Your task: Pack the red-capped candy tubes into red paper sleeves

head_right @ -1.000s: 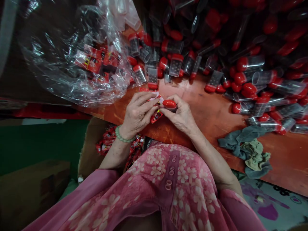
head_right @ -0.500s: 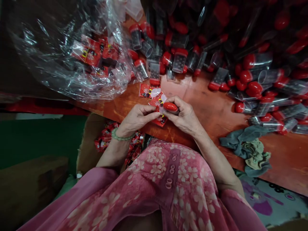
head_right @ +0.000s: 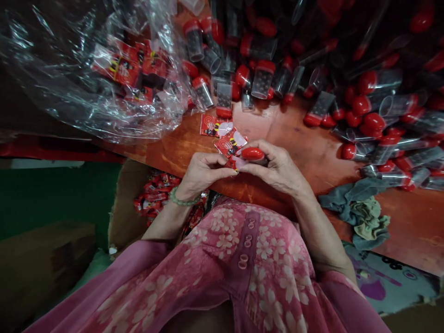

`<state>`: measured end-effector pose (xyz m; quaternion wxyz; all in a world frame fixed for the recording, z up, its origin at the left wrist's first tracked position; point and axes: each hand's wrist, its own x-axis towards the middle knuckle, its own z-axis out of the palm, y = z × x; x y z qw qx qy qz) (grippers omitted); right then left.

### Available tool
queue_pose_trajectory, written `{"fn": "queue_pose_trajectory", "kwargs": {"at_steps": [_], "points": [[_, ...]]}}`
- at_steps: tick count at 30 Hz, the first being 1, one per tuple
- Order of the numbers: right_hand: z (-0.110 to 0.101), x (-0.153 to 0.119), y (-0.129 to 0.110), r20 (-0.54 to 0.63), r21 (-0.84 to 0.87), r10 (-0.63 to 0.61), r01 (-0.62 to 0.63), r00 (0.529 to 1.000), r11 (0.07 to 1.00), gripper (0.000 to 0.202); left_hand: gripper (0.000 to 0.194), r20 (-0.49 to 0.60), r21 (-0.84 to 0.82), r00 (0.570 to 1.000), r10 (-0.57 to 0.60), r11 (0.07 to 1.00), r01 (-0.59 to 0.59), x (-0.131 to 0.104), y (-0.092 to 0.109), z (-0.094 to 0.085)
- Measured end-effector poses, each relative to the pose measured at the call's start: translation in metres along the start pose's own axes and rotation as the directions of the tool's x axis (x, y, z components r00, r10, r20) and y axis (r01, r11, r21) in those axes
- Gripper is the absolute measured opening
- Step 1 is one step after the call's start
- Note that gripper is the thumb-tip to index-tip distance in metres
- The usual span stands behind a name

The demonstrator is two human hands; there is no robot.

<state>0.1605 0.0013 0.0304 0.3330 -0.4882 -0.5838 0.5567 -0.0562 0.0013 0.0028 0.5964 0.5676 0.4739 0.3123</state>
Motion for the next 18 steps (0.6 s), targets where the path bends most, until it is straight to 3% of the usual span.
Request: {"fn": "queue_pose_trajectory", "kwargs": {"at_steps": [4, 10, 15, 18], "points": [[-0.020, -0.006, -0.003, -0.044, -0.083, 0.054, -0.057, 0.998, 0.995, 0.041, 0.042, -0.091, 0.087, 0.979, 0.181, 0.981, -0.173, -0.006, -0.007, 0.001], [-0.029, -0.015, -0.017, -0.034, -0.142, 0.036, -0.041, 0.999, 0.989, 0.033, 0.024, -0.095, 0.259, 0.871, 0.481, 0.857, -0.445, -0.005, -0.008, 0.000], [-0.022, -0.010, -0.035, 0.090, -0.211, -0.134, 0.150, 0.987, 0.966, 0.025, 0.018, -0.059, 0.267, 0.833, 0.550, 0.813, -0.518, -0.001, -0.008, 0.002], [-0.021, -0.006, -0.036, 0.150, -0.240, -0.136, 0.169, 0.979, 0.956, 0.026, 0.017, -0.022, 0.231, 0.862, 0.506, 0.842, -0.488, 0.000, -0.007, 0.002]]}}
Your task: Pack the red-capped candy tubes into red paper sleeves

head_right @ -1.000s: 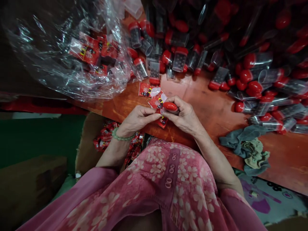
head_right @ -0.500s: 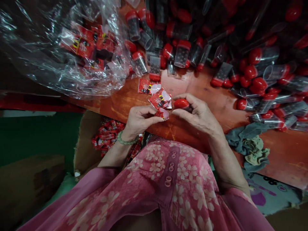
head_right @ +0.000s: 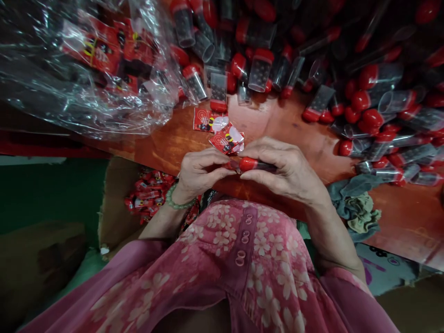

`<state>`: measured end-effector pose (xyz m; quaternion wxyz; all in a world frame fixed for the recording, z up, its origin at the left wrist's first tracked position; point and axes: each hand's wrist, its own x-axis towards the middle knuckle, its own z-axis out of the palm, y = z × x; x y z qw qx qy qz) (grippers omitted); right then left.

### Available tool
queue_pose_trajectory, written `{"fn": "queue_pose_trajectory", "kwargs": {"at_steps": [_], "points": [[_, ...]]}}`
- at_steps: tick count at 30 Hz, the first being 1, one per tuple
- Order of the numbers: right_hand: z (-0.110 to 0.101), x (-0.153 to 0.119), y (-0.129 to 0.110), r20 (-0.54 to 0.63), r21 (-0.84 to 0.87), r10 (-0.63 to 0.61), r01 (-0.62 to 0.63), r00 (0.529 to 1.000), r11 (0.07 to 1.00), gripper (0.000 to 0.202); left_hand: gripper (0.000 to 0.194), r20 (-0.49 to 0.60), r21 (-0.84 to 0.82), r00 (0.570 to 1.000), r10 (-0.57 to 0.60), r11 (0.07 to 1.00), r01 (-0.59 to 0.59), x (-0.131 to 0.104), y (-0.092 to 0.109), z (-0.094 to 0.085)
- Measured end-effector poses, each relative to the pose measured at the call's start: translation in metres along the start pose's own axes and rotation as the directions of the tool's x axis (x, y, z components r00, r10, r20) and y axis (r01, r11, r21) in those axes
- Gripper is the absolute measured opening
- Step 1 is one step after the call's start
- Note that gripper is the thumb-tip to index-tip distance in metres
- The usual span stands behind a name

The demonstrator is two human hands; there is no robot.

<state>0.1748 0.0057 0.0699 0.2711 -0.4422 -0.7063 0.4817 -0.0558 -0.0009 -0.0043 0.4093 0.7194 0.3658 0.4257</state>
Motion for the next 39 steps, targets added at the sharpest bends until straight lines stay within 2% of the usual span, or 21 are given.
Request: {"fn": "queue_pose_trajectory", "kwargs": {"at_steps": [2, 6, 11, 17, 21, 23, 27, 31, 39], "points": [[-0.002, 0.000, 0.002, 0.057, -0.031, 0.003, -0.001, 0.998, 1.000, 0.028, 0.017, 0.037, -0.014, 0.999, -0.040, 0.999, 0.040, 0.000, 0.000, 0.000], [-0.007, 0.000, 0.007, 0.182, -0.127, 0.014, 0.010, 0.983, 0.992, 0.031, 0.018, 0.106, -0.031, 0.993, -0.044, 0.998, 0.048, 0.001, -0.001, 0.000], [-0.010, 0.002, 0.013, 0.329, -0.279, 0.101, -0.006, 0.939, 0.960, 0.041, 0.026, 0.208, -0.007, 0.975, -0.082, 0.996, 0.086, -0.001, -0.006, 0.003], [-0.010, 0.012, 0.016, 0.456, -0.317, 0.163, -0.011, 0.875, 0.948, 0.024, 0.026, 0.257, -0.004, 0.961, -0.100, 0.995, 0.104, -0.002, -0.008, 0.008], [-0.011, 0.017, 0.017, 0.509, -0.307, 0.195, -0.035, 0.838, 0.951, 0.016, 0.027, 0.275, -0.021, 0.952, -0.131, 0.990, 0.142, -0.001, -0.010, 0.010], [-0.012, 0.018, 0.021, 0.508, -0.288, 0.201, -0.055, 0.837, 0.956, 0.016, 0.028, 0.288, -0.034, 0.946, -0.150, 0.985, 0.167, -0.002, -0.012, 0.010], [-0.014, 0.020, 0.029, 0.477, -0.211, 0.215, -0.127, 0.852, 0.969, 0.032, 0.031, 0.329, -0.048, 0.922, -0.205, 0.971, 0.234, -0.004, -0.015, 0.009], [-0.016, 0.022, 0.034, 0.507, -0.176, 0.211, -0.140, 0.835, 0.974, 0.032, 0.035, 0.376, -0.046, 0.893, -0.246, 0.958, 0.283, -0.004, -0.013, 0.007], [-0.012, 0.028, 0.040, 0.603, -0.147, 0.193, -0.130, 0.774, 0.981, 0.018, 0.030, 0.387, -0.025, 0.899, -0.204, 0.972, 0.232, -0.002, -0.011, 0.009]]}}
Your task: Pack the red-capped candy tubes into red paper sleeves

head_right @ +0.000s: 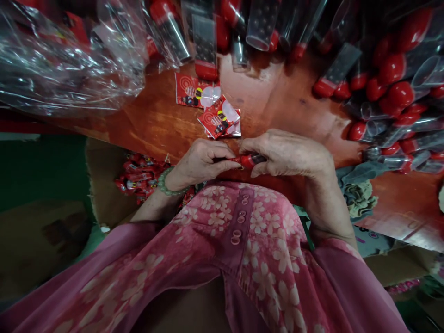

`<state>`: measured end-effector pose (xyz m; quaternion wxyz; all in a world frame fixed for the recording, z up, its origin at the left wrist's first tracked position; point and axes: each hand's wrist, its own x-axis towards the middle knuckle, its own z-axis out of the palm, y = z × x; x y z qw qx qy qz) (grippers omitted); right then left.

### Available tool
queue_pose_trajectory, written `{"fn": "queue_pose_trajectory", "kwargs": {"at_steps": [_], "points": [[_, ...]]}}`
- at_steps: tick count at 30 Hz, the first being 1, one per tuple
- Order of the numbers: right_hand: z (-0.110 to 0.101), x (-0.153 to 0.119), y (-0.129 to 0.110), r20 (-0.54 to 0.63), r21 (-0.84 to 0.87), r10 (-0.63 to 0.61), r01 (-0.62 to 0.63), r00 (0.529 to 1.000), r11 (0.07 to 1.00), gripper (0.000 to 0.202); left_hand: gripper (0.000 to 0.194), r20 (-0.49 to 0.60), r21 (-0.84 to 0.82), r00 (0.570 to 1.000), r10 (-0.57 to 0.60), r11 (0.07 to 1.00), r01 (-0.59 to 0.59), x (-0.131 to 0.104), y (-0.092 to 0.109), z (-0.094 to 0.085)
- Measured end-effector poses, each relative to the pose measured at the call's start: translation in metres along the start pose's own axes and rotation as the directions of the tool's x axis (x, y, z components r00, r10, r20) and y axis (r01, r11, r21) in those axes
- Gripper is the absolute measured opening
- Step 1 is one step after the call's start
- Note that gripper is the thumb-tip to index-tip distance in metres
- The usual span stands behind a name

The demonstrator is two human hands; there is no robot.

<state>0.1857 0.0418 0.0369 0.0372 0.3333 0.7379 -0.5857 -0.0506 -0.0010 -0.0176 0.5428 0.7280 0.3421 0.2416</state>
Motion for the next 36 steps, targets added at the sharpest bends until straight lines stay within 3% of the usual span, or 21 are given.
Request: {"fn": "queue_pose_trajectory", "kwargs": {"at_steps": [3, 8, 15, 21, 25, 29, 32, 36], "points": [[-0.001, 0.001, 0.003, 0.021, -0.016, -0.009, 0.010, 1.000, 1.000, 0.015, 0.032, 0.010, 0.008, 1.000, -0.023, 1.000, 0.023, -0.001, -0.003, 0.001], [-0.001, -0.001, 0.008, 0.077, -0.024, -0.023, 0.025, 0.997, 0.999, 0.030, 0.037, 0.013, 0.010, 1.000, -0.009, 1.000, 0.009, -0.002, -0.003, 0.001], [-0.002, 0.002, -0.002, 0.182, -0.117, 0.015, 0.006, 0.983, 0.993, 0.019, 0.036, 0.070, 0.056, 0.998, 0.004, 0.998, -0.008, -0.001, 0.001, -0.002], [-0.004, 0.004, -0.004, 0.144, -0.141, 0.003, 0.017, 0.990, 0.990, 0.016, 0.039, 0.135, 0.004, 0.989, -0.053, 0.999, 0.053, 0.004, 0.003, -0.006], [-0.001, 0.004, -0.001, 0.080, -0.009, -0.014, 0.014, 0.997, 1.000, 0.014, 0.044, 0.258, -0.136, 0.959, -0.114, 0.979, 0.153, 0.008, 0.006, -0.014], [0.005, 0.007, 0.008, 0.056, 0.265, 0.008, -0.022, 0.998, 0.964, 0.016, 0.050, 0.377, -0.247, 0.902, -0.209, 0.916, 0.315, 0.012, 0.009, -0.019], [0.009, 0.010, 0.016, 0.037, 0.474, 0.041, -0.053, 0.998, 0.879, 0.023, 0.054, 0.378, -0.341, 0.880, -0.287, 0.841, 0.420, 0.014, 0.009, -0.020], [0.014, 0.006, 0.022, -0.038, 0.629, 0.094, -0.050, 0.995, 0.776, 0.028, 0.050, 0.285, -0.560, 0.882, -0.374, 0.682, 0.470, 0.010, 0.007, -0.016]]}}
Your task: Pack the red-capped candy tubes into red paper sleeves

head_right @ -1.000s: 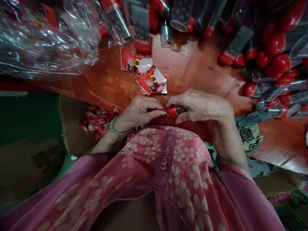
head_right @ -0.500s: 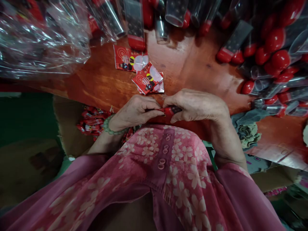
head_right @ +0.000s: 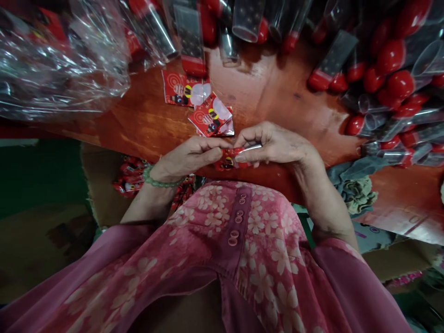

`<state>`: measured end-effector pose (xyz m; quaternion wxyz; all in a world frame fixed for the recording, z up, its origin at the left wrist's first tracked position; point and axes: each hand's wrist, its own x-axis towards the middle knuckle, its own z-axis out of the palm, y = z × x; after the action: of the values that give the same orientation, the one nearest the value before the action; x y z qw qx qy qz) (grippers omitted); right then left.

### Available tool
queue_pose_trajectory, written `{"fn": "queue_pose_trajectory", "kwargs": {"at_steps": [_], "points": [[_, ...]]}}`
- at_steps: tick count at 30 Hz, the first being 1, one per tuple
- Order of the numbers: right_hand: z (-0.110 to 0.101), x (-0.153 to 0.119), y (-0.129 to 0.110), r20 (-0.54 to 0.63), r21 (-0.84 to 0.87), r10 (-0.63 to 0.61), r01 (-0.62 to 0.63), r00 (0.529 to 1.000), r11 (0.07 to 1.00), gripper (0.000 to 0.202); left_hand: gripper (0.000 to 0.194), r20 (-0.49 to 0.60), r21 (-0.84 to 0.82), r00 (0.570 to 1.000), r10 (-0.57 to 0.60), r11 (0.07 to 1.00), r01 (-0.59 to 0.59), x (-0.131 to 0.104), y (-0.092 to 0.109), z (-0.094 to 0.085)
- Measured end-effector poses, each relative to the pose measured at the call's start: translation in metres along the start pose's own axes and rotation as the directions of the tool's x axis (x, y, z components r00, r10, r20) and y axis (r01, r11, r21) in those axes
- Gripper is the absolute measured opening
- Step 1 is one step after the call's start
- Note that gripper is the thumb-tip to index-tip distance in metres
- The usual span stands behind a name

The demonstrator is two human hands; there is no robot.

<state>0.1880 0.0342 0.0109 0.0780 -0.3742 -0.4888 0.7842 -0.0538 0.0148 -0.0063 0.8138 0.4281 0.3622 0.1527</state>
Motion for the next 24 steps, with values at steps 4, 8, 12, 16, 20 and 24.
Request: {"fn": "queue_pose_trajectory", "kwargs": {"at_steps": [4, 8, 12, 16, 20, 24], "points": [[0.005, -0.011, 0.004, -0.154, 0.121, -0.011, 0.030, 0.988, 0.992, 0.038, 0.055, -0.034, -0.358, 0.998, -0.062, 0.933, 0.046, -0.008, -0.014, 0.010], [0.014, -0.020, 0.007, -0.314, 0.187, 0.004, 0.057, 0.950, 0.981, 0.041, 0.054, -0.096, -0.609, 0.989, -0.111, 0.793, 0.029, -0.006, -0.024, 0.030], [0.023, -0.021, 0.009, -0.449, 0.191, -0.021, 0.119, 0.893, 0.974, 0.041, 0.044, -0.251, -0.662, 0.957, -0.149, 0.747, -0.057, 0.010, -0.019, 0.046], [0.028, -0.021, 0.014, -0.513, 0.182, -0.052, 0.168, 0.857, 0.969, 0.043, 0.047, -0.399, -0.623, 0.907, -0.133, 0.766, -0.162, 0.021, -0.010, 0.055], [0.031, -0.023, 0.019, -0.573, 0.177, -0.060, 0.195, 0.817, 0.965, 0.045, 0.050, -0.358, -0.609, 0.925, -0.127, 0.783, -0.128, 0.022, -0.011, 0.061], [0.035, -0.026, 0.025, -0.597, 0.170, -0.057, 0.196, 0.800, 0.966, 0.049, 0.047, -0.372, -0.581, 0.915, -0.156, 0.808, -0.099, 0.022, -0.018, 0.066]]}}
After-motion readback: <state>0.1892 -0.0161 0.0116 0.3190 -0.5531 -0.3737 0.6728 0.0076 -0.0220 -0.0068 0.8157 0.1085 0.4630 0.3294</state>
